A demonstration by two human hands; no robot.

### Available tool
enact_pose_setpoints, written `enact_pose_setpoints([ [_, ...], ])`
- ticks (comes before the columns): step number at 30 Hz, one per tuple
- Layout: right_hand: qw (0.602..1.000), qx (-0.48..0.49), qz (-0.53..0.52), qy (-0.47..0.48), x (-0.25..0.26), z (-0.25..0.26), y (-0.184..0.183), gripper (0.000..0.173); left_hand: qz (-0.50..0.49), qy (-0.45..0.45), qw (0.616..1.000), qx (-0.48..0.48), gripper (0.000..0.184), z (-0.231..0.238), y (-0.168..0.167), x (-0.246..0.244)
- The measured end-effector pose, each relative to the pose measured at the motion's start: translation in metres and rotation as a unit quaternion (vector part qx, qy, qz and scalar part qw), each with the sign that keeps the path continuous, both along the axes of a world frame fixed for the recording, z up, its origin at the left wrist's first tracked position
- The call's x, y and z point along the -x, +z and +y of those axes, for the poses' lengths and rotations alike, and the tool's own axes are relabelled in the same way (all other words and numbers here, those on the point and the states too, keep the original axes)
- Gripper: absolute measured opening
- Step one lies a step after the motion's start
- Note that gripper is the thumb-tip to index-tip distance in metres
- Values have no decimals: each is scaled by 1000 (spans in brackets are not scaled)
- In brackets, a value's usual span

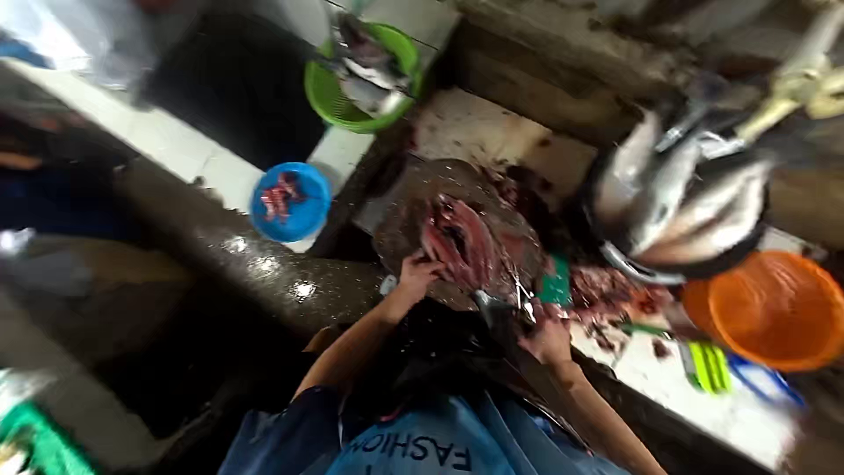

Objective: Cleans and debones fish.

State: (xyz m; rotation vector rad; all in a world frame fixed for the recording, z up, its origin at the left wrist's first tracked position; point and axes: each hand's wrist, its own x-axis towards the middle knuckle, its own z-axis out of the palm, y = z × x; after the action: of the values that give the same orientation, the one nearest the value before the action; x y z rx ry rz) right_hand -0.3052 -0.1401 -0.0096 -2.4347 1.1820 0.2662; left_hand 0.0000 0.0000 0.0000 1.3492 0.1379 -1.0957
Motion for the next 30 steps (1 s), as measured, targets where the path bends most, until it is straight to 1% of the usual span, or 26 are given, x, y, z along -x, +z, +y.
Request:
enact_pose_setpoints([
  [1,1000,9,18,15,24,10,-9,84,-9,-25,1000,13,56,4,-5,4],
  [2,999,11,29,25,46,20,-11,84,-25,-53,998,18,63,7,-8,5],
  [3,999,12,34,24,61,29,-8,82,-42,-80,996,12,66,8,-9,0],
  [5,1000,8,10,-9,79,45,9,68,-64,-123,990,-41,59,6,-6,-16],
  [6,998,-14,-27,-46,76,51,22,61,-69,-123,987,-74,51,2,-7,-26],
  [7,992,-44,-75,-87,63,54,38,55,-74,-103,987,-94,45,-3,-12,-38],
  [8,980,-80,-137,-121,42,55,55,46,-75,-85,988,-103,45,-10,-12,-49],
  [9,959,-140,-198,-144,16,57,72,38,-79,-72,989,-105,44,-15,-12,-59],
  [10,931,-213,-253,-151,-12,58,85,34,-80,-73,989,-103,43,-19,-12,-67],
  [11,902,-276,-298,-148,-39,57,92,31,-79,-86,988,-97,41,-22,-12,-73],
  [12,881,-310,-331,-135,-64,58,94,27,-81,-107,987,-89,37,-24,-12,-76],
  [14,874,-326,-347,-99,-102,57,87,23,-88,-140,983,-78,21,-24,-10,-77],
  [15,879,-324,-338,-89,-115,57,81,22,-78,-145,984,-74,16,-23,-8,-76],
  [17,895,-308,-311,-88,-129,57,70,20,-46,-120,990,-54,18,-20,-11,-73],
  [18,901,-303,-299,-85,-132,55,66,18,-26,-99,994,-42,20,-21,-12,-73],
  [20,906,-301,-289,-78,-132,54,63,17,5,-65,998,-20,15,-21,-13,-72],
  [22,907,-296,-291,-65,-129,53,61,19,21,-55,998,-13,14,-22,-13,-73],
  [24,914,-240,-321,-54,-126,57,62,20,23,-55,998,-15,15,-23,-14,-74],
  [25,914,-188,-356,-44,-125,61,63,24,15,-58,998,-18,16,-23,-14,-75],
  [27,895,-74,-439,-11,-124,65,72,42,0,-76,997,-13,20,-23,-14,-79],
  [28,887,-42,-461,1,-126,64,79,46,-4,-86,996,-9,23,-22,-15,-81],
  [29,893,-31,-449,10,-129,62,87,47,-5,-92,996,-3,25,-21,-17,-82],
  [30,910,-47,-412,17,-132,61,93,44,-1,-92,996,3,25,-21,-18,-83],
])
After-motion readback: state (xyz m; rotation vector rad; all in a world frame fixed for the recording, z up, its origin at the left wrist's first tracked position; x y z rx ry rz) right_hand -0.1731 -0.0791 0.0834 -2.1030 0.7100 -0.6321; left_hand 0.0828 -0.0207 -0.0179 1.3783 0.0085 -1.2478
